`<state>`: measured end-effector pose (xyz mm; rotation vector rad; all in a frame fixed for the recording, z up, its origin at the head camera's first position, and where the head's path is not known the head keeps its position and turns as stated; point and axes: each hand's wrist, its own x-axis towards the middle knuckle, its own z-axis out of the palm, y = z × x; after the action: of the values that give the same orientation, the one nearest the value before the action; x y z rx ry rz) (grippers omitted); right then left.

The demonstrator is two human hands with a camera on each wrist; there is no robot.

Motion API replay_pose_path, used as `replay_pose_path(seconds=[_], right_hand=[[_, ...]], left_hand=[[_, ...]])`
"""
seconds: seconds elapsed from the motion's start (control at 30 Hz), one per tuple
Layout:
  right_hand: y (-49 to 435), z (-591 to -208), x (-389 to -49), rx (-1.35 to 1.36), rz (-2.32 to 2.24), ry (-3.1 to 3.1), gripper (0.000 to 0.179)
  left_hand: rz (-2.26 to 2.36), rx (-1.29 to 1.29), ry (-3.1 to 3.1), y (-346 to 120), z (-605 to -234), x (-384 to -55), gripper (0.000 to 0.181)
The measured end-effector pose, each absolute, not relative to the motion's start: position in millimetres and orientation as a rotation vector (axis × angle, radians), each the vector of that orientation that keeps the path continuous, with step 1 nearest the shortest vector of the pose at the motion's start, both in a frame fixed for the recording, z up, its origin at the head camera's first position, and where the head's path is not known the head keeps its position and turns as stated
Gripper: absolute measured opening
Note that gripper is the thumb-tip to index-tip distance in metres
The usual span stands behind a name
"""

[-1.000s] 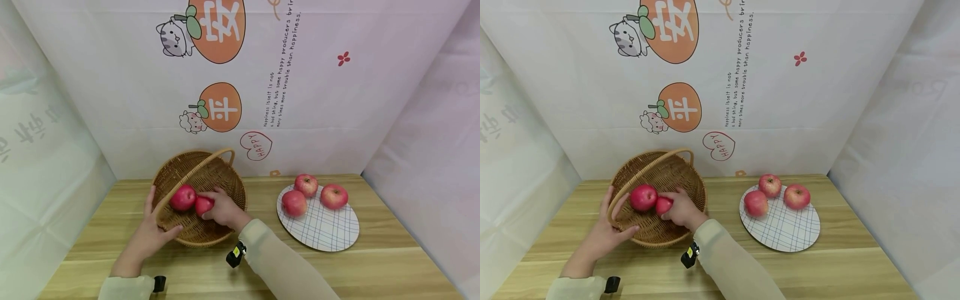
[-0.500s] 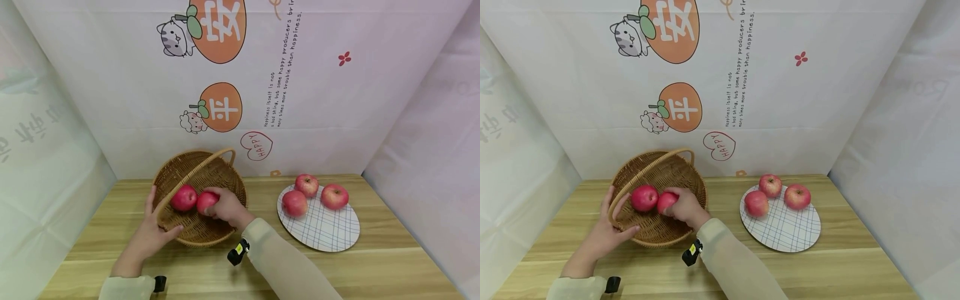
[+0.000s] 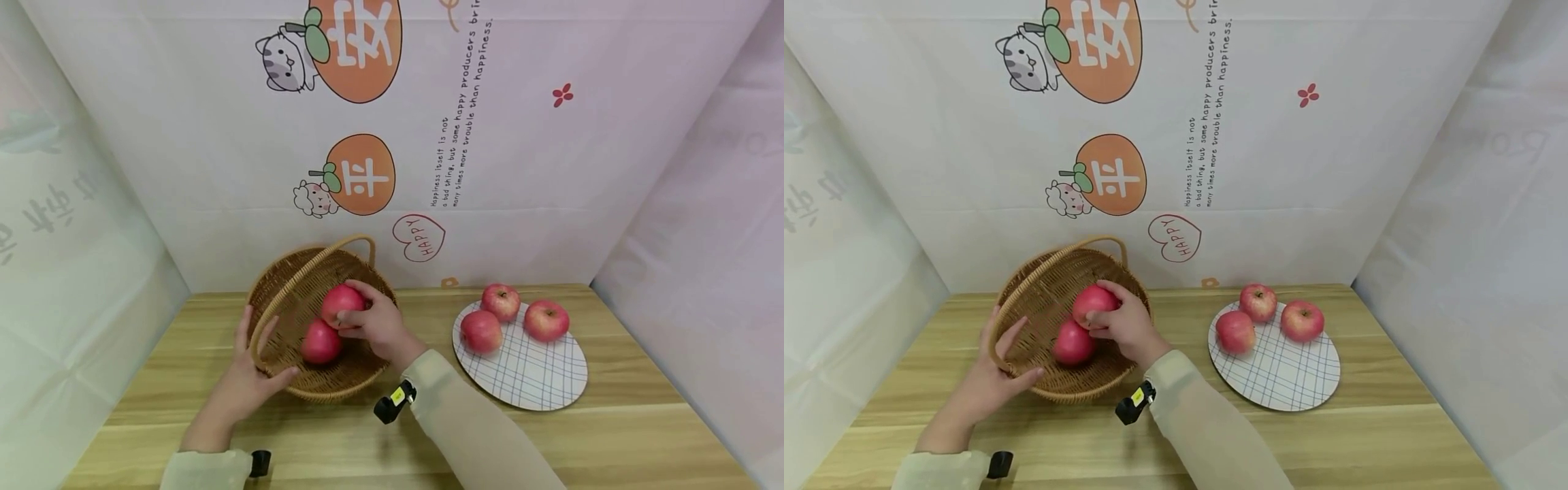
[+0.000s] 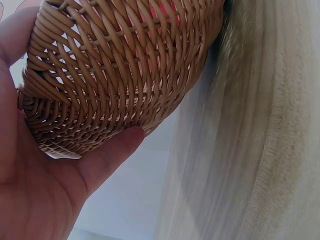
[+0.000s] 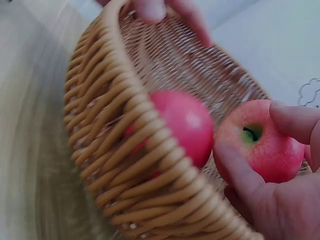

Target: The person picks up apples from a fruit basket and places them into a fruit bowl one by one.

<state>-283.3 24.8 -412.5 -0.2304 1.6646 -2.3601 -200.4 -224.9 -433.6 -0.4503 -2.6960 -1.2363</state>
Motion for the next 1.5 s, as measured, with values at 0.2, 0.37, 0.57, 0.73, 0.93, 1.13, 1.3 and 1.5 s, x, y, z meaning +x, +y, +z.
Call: replay_pose_path(seconds=[0.2,0.37,0.57,0.73,0.93,1.13,1.3,1.5], right_hand=[[33,-398,-281,-0.263,-2.393,1.566,0.068],[39,-389,-277,-0.21,-2.407,1.52,0.065],[46,-382,-270,-0.145,-2.4,1.511,0.062],[55,-375,-258,-0.167,-2.349,1.526,0.06],[77,-374,-238,-0.279,-2.266,1.551,0.058],[105,-375,-222,-0.289,-2.234,1.561,0.058],[131,-375,-211,-0.265,-2.231,1.601,0.055],[179,-379,-199,-0.246,-2.218,1.712,0.06]], left_hand=[[-1.301,-0.498,-2.646,-227,-437,-203,0.117],[-1.355,-0.5,-2.643,-228,-438,-204,0.119],[-1.381,-0.481,-2.639,-228,-437,-203,0.124],[-1.368,-0.468,-2.646,-229,-436,-203,0.119],[-1.328,-0.483,-2.666,-229,-437,-203,0.102],[-1.336,-0.477,-2.666,-230,-436,-202,0.098],[-1.308,-0.47,-2.674,-231,-436,-202,0.098],[-1.312,-0.483,-2.671,-230,-438,-202,0.096]])
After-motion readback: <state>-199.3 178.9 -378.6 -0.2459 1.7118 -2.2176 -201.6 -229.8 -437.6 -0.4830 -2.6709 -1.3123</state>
